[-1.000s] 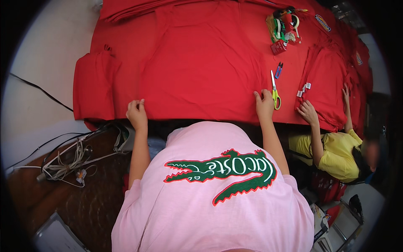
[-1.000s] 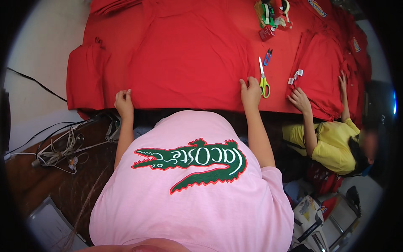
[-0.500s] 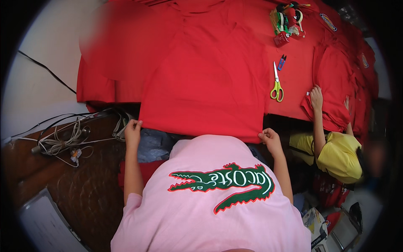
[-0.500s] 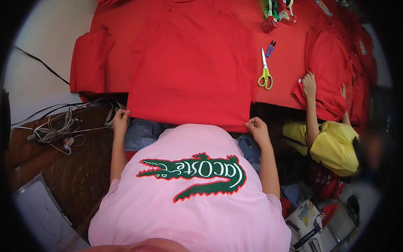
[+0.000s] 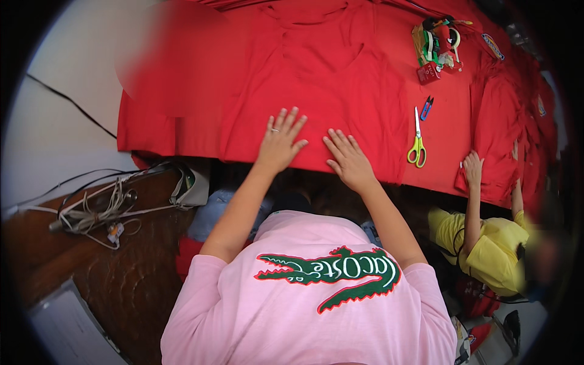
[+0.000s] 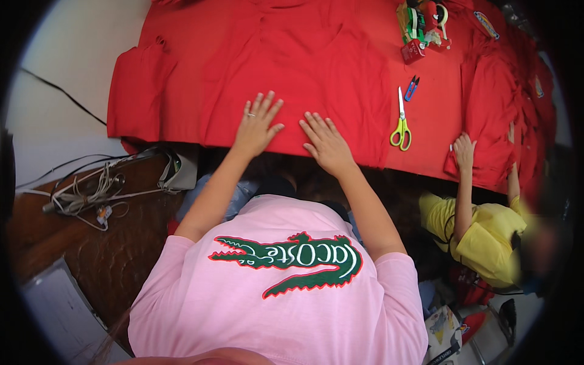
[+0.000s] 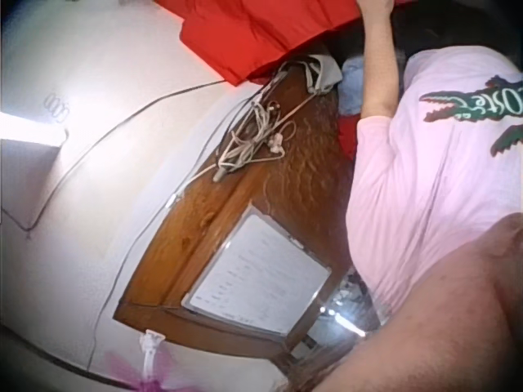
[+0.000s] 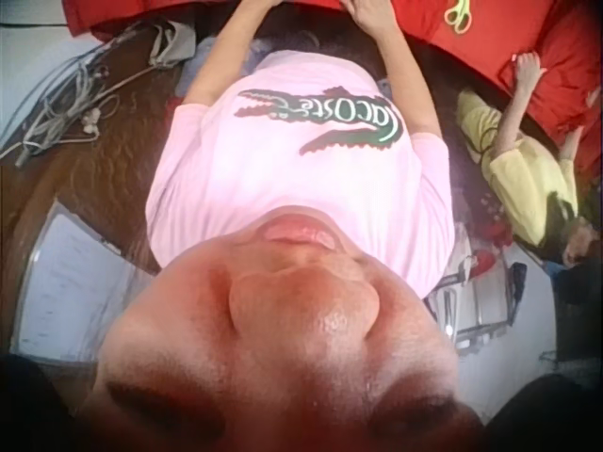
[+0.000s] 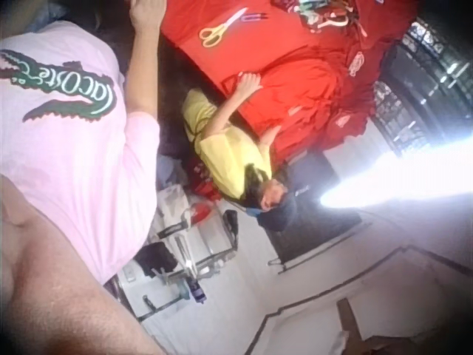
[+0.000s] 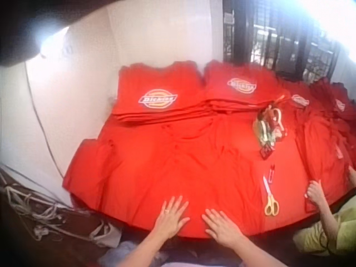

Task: The person picks up several red garments from a stack, spreads them out on a surface, and uses shears to trim excess thread from the necklines and seams.

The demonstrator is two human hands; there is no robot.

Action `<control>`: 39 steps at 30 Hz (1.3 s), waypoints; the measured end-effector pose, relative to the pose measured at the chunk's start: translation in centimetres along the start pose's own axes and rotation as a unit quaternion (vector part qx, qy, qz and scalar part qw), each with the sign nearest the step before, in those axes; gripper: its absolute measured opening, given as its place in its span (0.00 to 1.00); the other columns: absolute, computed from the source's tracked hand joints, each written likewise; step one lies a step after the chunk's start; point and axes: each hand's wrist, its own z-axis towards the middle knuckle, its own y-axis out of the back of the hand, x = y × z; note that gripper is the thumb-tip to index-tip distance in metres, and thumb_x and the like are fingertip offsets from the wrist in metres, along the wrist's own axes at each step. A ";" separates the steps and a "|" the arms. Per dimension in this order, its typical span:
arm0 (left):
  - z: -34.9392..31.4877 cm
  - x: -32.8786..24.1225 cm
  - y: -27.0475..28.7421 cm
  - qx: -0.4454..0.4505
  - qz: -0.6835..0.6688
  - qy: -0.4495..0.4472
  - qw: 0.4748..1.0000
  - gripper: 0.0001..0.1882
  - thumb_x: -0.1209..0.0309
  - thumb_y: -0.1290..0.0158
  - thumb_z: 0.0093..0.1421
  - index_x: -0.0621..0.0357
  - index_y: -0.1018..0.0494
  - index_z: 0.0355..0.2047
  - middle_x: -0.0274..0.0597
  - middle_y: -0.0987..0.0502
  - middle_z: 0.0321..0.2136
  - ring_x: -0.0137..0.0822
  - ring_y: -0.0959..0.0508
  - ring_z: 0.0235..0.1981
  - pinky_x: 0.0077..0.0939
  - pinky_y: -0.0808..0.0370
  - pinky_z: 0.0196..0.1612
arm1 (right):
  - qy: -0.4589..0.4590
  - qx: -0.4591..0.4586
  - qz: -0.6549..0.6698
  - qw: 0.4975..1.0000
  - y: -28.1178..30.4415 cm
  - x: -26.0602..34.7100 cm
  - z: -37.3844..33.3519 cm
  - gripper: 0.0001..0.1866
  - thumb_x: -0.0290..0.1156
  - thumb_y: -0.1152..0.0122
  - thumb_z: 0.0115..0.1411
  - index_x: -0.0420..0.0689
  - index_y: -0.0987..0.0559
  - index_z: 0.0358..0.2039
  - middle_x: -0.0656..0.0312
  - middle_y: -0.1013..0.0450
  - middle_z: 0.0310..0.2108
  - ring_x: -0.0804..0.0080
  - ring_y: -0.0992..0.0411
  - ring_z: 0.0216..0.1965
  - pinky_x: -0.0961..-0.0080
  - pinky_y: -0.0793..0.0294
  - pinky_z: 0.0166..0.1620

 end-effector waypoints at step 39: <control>16.4 11.0 11.7 -0.149 -0.363 0.078 0.916 0.06 0.81 0.41 0.52 0.58 0.22 0.31 0.41 0.22 0.37 0.43 0.22 0.49 0.41 0.28 0.57 | -0.257 -0.240 0.027 0.936 10.4 -18.1 18.8 0.11 0.27 0.31 0.58 0.44 0.19 0.42 0.53 0.25 0.43 0.50 0.24 0.46 0.58 0.22 0.48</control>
